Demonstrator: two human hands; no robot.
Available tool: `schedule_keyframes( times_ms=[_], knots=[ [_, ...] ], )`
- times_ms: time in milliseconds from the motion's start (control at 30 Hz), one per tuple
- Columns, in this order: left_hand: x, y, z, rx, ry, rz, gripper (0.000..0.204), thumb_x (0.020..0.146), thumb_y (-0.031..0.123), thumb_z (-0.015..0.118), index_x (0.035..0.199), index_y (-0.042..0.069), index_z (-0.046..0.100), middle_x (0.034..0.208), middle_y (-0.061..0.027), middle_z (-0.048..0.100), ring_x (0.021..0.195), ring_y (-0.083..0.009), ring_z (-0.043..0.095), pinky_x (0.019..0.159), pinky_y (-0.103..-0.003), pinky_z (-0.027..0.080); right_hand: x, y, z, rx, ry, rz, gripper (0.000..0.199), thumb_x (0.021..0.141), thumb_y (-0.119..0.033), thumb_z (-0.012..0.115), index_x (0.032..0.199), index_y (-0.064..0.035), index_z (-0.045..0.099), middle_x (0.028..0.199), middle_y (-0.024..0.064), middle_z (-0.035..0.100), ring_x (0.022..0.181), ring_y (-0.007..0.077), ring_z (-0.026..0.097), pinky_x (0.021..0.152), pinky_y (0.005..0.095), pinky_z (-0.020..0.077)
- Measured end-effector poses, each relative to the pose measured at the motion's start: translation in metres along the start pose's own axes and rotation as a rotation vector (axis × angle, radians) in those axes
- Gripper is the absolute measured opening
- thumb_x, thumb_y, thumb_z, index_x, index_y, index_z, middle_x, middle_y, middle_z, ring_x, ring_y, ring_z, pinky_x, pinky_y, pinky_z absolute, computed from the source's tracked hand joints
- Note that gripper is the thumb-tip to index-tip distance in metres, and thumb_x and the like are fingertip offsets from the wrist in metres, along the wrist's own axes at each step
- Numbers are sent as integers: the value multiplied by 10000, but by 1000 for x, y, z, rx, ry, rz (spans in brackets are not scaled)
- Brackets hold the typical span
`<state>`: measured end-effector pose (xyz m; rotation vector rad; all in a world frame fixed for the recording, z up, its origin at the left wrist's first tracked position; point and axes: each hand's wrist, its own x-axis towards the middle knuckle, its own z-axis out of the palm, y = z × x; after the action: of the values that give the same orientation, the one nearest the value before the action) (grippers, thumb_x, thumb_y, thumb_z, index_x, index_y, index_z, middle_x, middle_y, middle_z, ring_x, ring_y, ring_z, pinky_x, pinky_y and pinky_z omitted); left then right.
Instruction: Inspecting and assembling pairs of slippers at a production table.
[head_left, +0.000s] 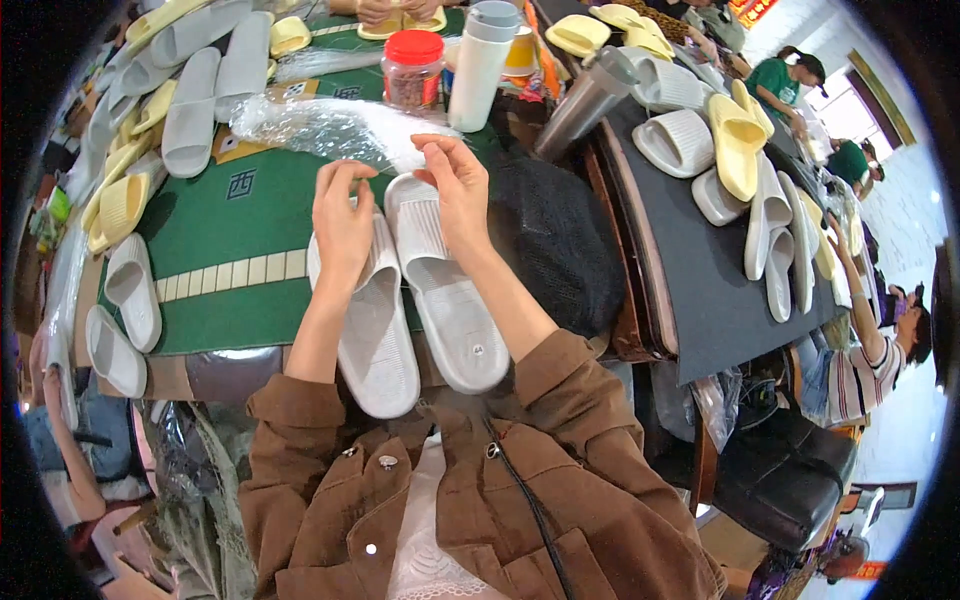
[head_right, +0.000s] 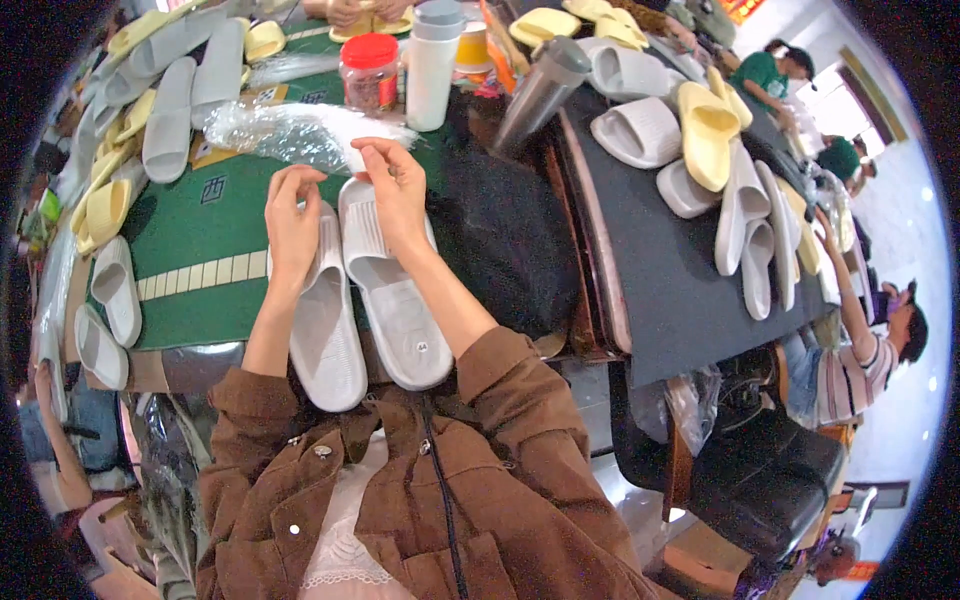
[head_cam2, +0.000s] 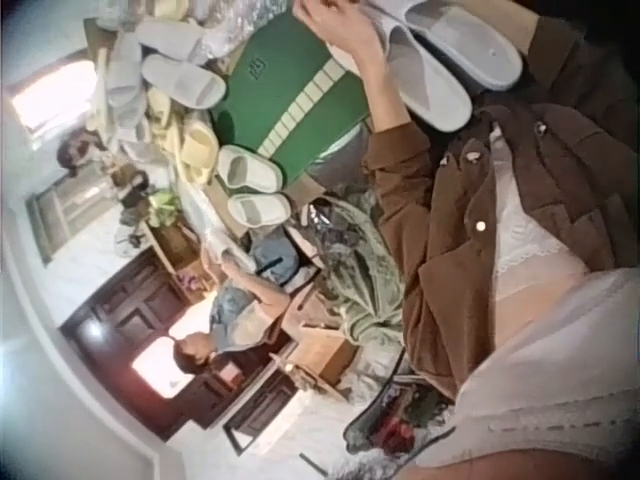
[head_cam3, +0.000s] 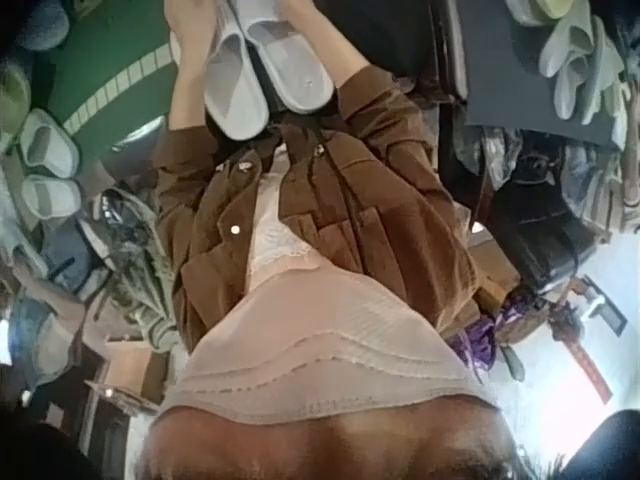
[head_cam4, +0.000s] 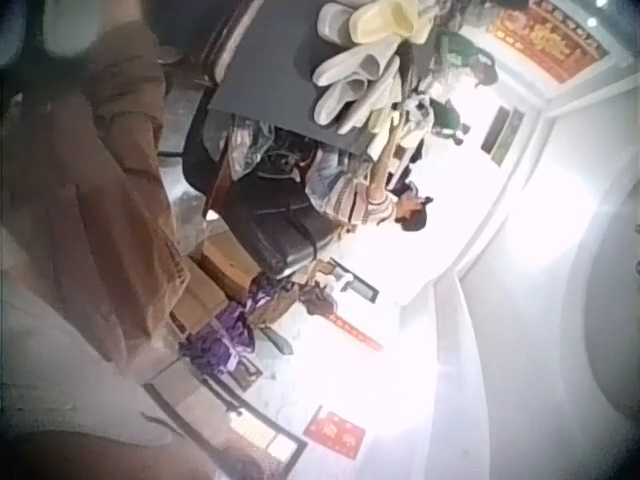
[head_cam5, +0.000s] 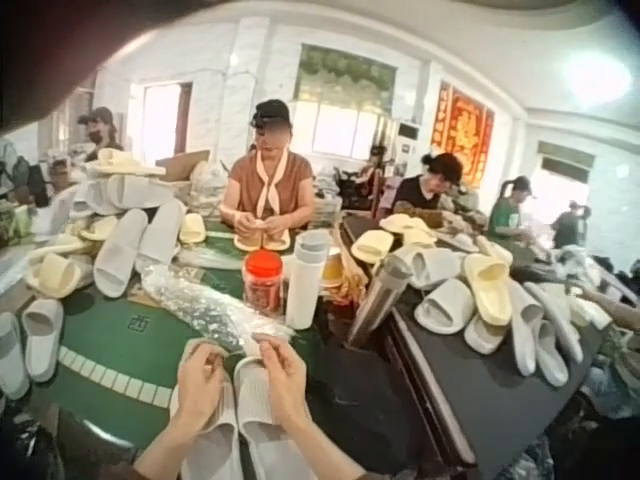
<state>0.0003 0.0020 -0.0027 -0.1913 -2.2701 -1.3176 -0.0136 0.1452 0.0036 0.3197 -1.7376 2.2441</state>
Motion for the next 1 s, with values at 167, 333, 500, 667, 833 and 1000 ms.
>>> schedule_keyframes(
  times_ms=[167,333,500,667,833,1000],
  knots=[
    [0,-11,1,125,50,163,291,808,17,565,1096,57,578,1246,-167,477,1165,-333,458,982,-376,375,-21,-59,-2,346,-31,32,154,975,-202,457,1021,-78,536,1004,72,629,949,146,605,721,288,522],
    [1,-7,2,-82,-55,-26,310,842,19,532,1147,61,568,1284,-137,458,1086,-269,535,894,-347,458,-77,-151,-44,327,-170,-118,158,987,-168,409,1030,-40,491,828,91,577,703,172,603,613,272,511],
    [1,-12,-1,-60,-59,-6,308,860,7,510,1161,48,559,1289,-122,454,1023,-231,564,851,-319,484,-104,-219,-119,-268,286,-435,185,968,-127,430,964,5,560,702,51,541,539,53,422,465,152,306],
    [1,-10,0,-42,-100,-28,285,862,7,514,1138,44,574,1280,-108,458,989,-201,565,837,-304,488,-76,-241,-257,-510,721,-355,200,941,-161,519,1052,-22,610,829,-24,548,578,16,362,512,161,277],
    [2,-14,1,-67,-106,-24,271,865,12,514,1127,45,579,1283,-108,454,971,-193,565,835,-301,489,-54,-216,-410,-841,780,-180,225,902,-146,543,1078,-46,644,1016,12,608,883,100,533,794,237,401],
    [-1,-12,-2,5,-111,-18,266,867,20,514,1125,40,577,1286,-112,452,962,-191,565,837,-303,489,-19,-203,-450,-1372,640,21,353,901,-242,491,1204,-97,600,1200,107,604,1134,235,543,962,320,381]
  ],
)
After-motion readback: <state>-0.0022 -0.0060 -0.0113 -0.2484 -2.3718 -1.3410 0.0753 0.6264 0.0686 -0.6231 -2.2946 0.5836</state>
